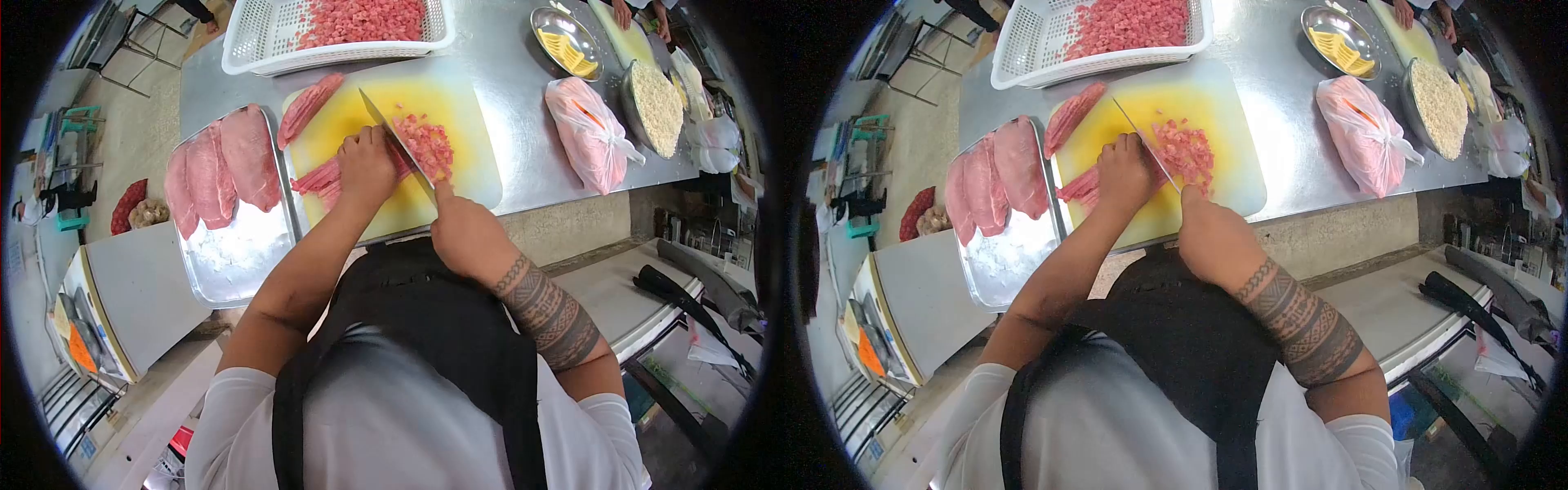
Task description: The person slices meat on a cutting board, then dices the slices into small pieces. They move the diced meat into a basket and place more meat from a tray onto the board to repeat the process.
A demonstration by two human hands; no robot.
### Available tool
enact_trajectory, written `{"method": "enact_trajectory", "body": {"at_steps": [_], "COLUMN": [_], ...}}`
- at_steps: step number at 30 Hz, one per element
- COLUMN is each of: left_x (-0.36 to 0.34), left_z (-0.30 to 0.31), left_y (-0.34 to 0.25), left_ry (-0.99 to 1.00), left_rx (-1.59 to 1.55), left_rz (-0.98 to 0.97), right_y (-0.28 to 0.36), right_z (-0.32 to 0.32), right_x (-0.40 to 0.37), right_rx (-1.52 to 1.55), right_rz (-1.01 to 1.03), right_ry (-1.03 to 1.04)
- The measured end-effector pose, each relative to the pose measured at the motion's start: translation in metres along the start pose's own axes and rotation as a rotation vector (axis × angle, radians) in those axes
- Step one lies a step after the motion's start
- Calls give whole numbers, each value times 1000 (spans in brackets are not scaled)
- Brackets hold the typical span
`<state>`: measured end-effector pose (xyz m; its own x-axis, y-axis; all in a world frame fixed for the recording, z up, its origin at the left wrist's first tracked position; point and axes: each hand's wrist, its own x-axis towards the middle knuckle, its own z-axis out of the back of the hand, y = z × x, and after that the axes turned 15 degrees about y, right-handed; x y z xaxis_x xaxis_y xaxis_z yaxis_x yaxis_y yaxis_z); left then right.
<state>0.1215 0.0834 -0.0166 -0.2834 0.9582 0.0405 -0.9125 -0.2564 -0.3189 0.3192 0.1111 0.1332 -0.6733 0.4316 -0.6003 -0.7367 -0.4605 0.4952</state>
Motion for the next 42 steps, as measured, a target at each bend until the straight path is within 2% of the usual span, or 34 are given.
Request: {"method": "enact_trajectory", "body": {"at_steps": [4, 7, 10, 14, 17, 20, 24, 26, 28, 31, 33, 34, 35, 40, 42], "left_x": [-1, 2, 1, -1, -1, -1, 2, -1, -3, -38, -54, -60, -63, -59, -60], "left_z": [5, -1, -7, 1, -2, -4, -1, 0, 21, 28, 29, 30, 30, 24, 24], "left_y": [-6, 0, 2, 3, 2, 2, 1, 2, 3, 4, 13, 18, 21, 26, 23], "left_ry": [100, -28, -79, -8, -14, -43, -45, 39, 197, 46, 132, 172, 211, 182, 173], "left_rx": [-23, -4, -23, -19, -19, -9, -45, -155, -351, 86, 169, 212, 254, 287, 303], "left_rz": [76, -8, -15, -22, -21, -18, 10, 42, 87, 7, -9, -18, -28, -44, -26], "right_y": [-11, -18, -22, -2, -7, -14, -21, -37, -42, -65, -76, -74, -74, -64, -70], "right_z": [-22, -18, -9, 6, -11, -33, -34, -33, -16, -11, -8, -2, 0, 26, 36], "right_x": [64, 84, 69, 7, 2, 57, 89, 89, 75, 65, 63, 56, 54, 24, 14], "right_rx": [27, 36, 28, -6, 52, 9, 21, -5, 13, 28, 140, -30, -22, 160, 110], "right_rz": [16, 35, 57, 39, 44, 92, 121, 167, 122, 64, 59, 31, 63, 154, 142], "right_ry": [-35, -67, -79, -47, -44, -70, -110, -165, -108, -99, -67, -99, -97, -89, -161]}}
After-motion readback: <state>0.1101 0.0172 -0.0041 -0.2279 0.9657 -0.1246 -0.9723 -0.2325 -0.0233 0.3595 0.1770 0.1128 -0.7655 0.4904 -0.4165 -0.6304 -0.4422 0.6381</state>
